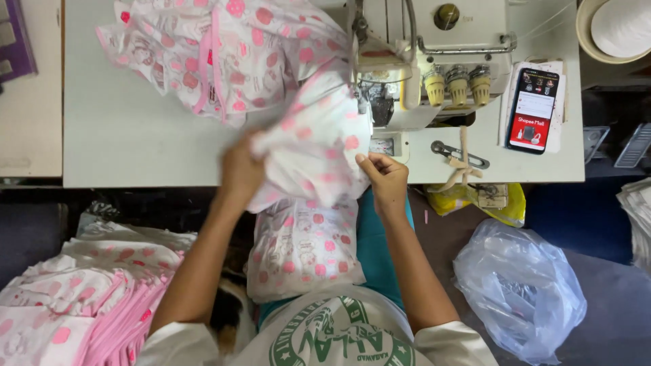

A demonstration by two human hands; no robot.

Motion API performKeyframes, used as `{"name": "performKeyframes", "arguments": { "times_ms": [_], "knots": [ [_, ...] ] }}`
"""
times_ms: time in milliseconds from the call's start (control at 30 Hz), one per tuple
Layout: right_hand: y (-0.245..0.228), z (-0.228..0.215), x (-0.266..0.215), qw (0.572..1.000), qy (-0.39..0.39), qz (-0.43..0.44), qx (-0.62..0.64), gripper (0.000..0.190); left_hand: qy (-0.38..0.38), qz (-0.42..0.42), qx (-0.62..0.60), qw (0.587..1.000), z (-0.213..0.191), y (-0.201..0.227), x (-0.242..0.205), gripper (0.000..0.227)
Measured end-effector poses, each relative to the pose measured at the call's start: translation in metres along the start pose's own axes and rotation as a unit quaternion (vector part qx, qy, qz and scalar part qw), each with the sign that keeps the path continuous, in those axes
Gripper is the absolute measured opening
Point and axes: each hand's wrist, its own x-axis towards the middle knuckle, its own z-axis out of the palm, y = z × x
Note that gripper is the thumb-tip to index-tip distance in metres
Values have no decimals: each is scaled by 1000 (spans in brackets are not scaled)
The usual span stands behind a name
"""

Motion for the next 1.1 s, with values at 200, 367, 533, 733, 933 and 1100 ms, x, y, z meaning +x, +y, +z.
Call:
{"name": "performKeyframes", "arguments": {
  "times_ms": [200, 367, 533, 733, 933, 1100],
  "knots": [
    [3, 1, -43, 998, -19, 57, 0, 9, 254, 199, 167, 931, 29, 99, 23, 43],
    [12, -20, -54, 998, -11, 35, -45, 12, 112, 204, 170, 958, 103, 86, 43, 62],
    [-10, -15, -20, 999, -7, -10, -36, 11, 118, 164, 182, 962, 110, 76, 94, 65],
    [-38, 8, 18, 1000, 1, -9, 8, 17, 113, 162, 230, 953, 95, 69, 152, 63],
    [-61, 19, 31, 999, -2, 12, 48, 46, 101, 95, 182, 973, 61, 98, 188, 53],
    [-69, 11, 12, 1000, 6, 29, 4, 47, 146, 55, 193, 969, 53, 47, 201, 53]
  ]
}}
